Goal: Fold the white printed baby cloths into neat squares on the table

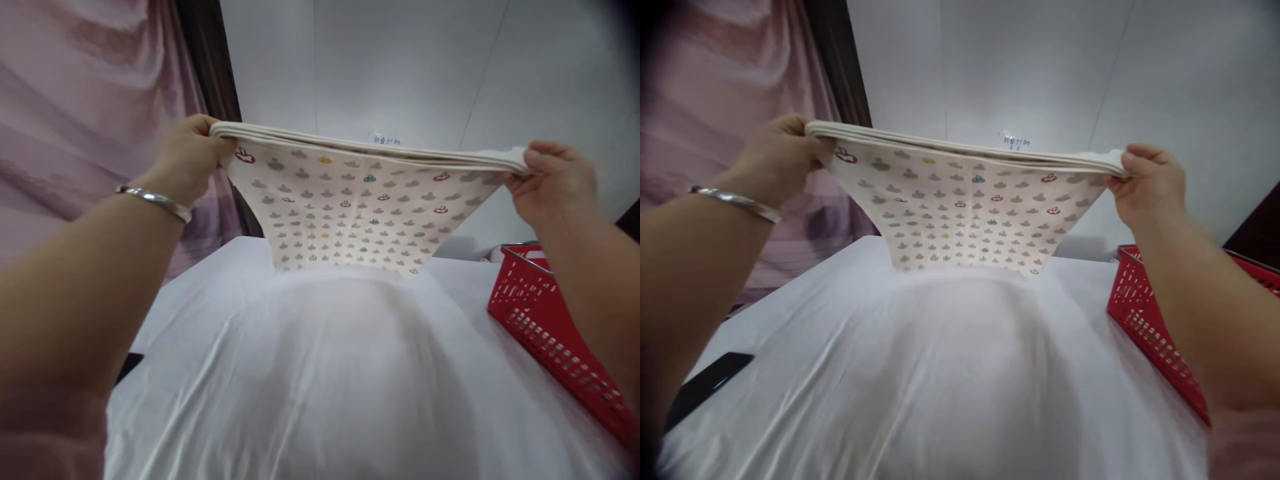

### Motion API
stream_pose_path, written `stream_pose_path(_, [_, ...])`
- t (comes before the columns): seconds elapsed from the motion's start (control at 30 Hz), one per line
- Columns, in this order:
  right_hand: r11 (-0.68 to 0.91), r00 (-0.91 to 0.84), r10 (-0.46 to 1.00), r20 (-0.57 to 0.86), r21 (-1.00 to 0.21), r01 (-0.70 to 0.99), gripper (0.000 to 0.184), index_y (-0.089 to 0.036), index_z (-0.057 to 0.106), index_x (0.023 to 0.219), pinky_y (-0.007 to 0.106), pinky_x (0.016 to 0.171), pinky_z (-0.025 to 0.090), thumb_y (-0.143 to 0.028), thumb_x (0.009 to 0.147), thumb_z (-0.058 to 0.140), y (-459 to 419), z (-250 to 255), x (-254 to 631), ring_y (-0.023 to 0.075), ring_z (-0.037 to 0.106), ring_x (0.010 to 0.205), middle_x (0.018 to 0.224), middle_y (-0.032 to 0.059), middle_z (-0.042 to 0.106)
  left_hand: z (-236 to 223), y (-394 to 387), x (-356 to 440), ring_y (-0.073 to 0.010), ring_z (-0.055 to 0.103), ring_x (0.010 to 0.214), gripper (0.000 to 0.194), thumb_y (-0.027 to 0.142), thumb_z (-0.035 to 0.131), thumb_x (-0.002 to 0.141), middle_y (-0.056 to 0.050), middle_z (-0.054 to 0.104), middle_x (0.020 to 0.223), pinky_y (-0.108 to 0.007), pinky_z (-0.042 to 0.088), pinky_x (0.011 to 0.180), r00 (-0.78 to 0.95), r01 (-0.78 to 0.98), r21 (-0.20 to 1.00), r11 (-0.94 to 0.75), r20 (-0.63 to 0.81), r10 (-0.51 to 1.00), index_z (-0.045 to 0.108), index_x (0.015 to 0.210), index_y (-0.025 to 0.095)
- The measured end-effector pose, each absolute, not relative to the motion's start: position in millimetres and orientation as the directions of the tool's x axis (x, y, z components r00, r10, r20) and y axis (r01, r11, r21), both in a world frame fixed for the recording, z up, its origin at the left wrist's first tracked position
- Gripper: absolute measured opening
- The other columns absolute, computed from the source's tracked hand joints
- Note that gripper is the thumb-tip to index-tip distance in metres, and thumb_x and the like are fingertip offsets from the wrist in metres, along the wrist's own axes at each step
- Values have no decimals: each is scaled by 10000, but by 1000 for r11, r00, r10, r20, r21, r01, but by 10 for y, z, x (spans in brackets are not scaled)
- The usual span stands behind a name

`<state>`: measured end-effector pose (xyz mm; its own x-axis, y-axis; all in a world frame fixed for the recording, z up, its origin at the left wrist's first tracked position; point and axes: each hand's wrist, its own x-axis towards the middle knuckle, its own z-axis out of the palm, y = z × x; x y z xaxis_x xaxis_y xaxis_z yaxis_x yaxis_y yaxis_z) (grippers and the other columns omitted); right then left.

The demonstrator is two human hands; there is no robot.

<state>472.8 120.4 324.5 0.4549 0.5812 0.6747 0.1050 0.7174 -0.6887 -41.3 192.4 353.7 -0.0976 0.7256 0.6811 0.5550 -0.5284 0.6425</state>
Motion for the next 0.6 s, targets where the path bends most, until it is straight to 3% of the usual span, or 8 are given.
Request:
stream_pose_path(0.07, [668,444,630,638,-736,109,238,-86,594,974,312,653,456,-85,739,635,956,3004,4729,112,624,732,917,61,657,3325,1751,-477,-128,579,851,197,276,530,768,35,590,865,-311,448,788,-44,507,679,-532,636,770,557,931,170])
stream_pose_path(0.13, [552,455,725,517,-831,65,169,-125,625,869,264,630,490,-96,711,676,715,2563,4713,110,624,716,868,47,658,2910,1601,-564,-133,571,796,204,322,523,761,28,593,785,-321,445,787,23,565,686,-459,543,839,579,878,165])
stream_pose_path(0.23, [185,466,875,131,-980,-72,84,-158,636,749,205,576,533,-136,681,680,390,1663,4628,134,636,724,849,53,663,2043,1450,-689,-175,568,765,326,409,579,675,1,627,762,-338,458,750,228,658,678,-329,237,944,610,868,148])
stream_pose_path(0.3, [-104,450,877,-165,-982,-158,113,-176,638,741,187,552,544,-115,653,674,184,1060,4538,129,635,697,835,40,669,1438,1365,-745,-195,578,819,303,420,563,661,-11,659,805,-319,452,785,327,733,609,-302,74,942,638,836,184])
stream_pose_path(0.37, [-315,392,842,-370,-928,-200,122,-173,637,737,192,537,549,-109,641,675,-17,597,4454,136,636,674,802,45,669,942,1267,-783,-204,586,873,270,402,531,670,-24,664,872,-316,447,824,409,750,582,-315,-33,912,641,806,196])
stream_pose_path(0.47, [-338,366,842,-395,-917,-213,143,-194,630,750,217,592,570,-151,634,702,-270,311,4409,154,645,724,832,34,668,583,1116,-854,-234,563,1013,279,372,526,651,-62,650,1015,-348,422,904,387,738,603,-304,-9,922,635,835,193])
stream_pose_path(0.6, [-213,380,889,-256,-965,-152,184,-230,637,811,222,619,570,-265,647,711,-463,414,4433,154,640,757,869,15,664,670,974,-1005,-253,428,1226,301,393,522,672,-65,581,1206,-376,348,1011,315,657,696,-289,95,944,647,874,206])
